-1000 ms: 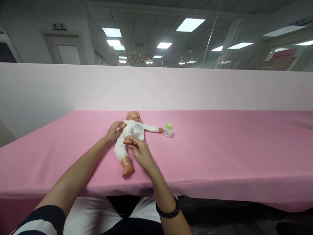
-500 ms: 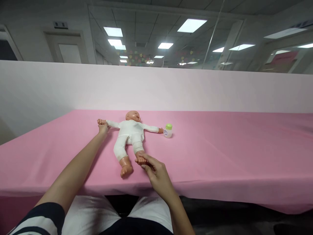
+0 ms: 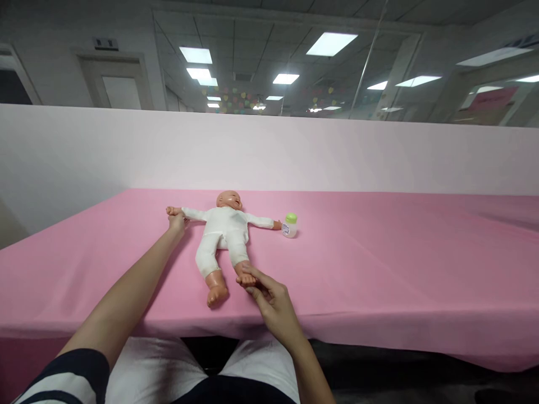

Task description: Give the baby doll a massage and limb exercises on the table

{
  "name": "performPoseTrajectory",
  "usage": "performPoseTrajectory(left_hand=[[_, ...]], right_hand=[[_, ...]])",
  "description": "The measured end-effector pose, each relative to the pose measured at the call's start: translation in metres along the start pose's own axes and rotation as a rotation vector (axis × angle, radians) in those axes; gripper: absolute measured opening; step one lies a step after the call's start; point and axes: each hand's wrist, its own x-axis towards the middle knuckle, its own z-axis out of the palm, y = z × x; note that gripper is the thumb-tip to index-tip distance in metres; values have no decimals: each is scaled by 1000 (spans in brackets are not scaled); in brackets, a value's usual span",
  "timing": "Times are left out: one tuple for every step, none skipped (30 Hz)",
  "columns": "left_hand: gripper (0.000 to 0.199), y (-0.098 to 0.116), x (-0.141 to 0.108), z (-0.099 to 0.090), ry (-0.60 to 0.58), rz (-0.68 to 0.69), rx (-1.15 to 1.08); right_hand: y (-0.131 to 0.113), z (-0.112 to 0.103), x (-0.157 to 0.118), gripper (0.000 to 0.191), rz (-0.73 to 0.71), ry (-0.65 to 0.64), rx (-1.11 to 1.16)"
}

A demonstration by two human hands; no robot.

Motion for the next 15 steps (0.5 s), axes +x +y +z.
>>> performPoseTrajectory(left_hand=[[17, 3, -5, 3, 12, 37, 23], [20, 7, -11, 7, 3, 98, 65], [23, 10, -17, 11, -27, 175, 114], [24, 13, -25, 15, -78, 270, 171], [23, 15, -33, 19, -141, 369, 230], [23, 17, -40, 23, -208, 463, 282], [23, 18, -48, 27, -267, 548, 319], [24, 19, -54, 30, -317, 629, 351], [26, 20, -60, 33, -359, 707, 390], [28, 20, -65, 34, -402, 786, 440], [30, 20, -68, 35, -454, 868, 502], [31, 20, -71, 35, -514, 945, 572], [33, 20, -72, 34, -573, 1013, 640], [34, 19, -72, 33, -623, 1066, 698], [35, 19, -72, 31, -657, 1103, 740]], right_hand=[[-5, 1, 5, 37, -16, 11, 5], [-11, 2, 12, 37, -32, 18, 9], [-16, 4, 19, 37, -47, 20, 11], [-21, 7, 27, 37, -60, 20, 15], [-25, 10, 34, 37, -68, 20, 23], [-28, 13, 42, 37, -71, 20, 35], [-30, 16, 50, 37, -70, 22, 52], [-30, 20, 57, 37, -65, 25, 74], [-29, 23, 63, 37, -59, 27, 99], [-27, 27, 69, 36, -53, 28, 123], [-24, 30, 74, 36, -48, 28, 145], [-21, 33, 78, 36, -43, 28, 164], [-18, 36, 81, 36, -40, 25, 175], [-15, 38, 84, 36, -38, 25, 180], [-12, 39, 85, 37, -38, 25, 180]])
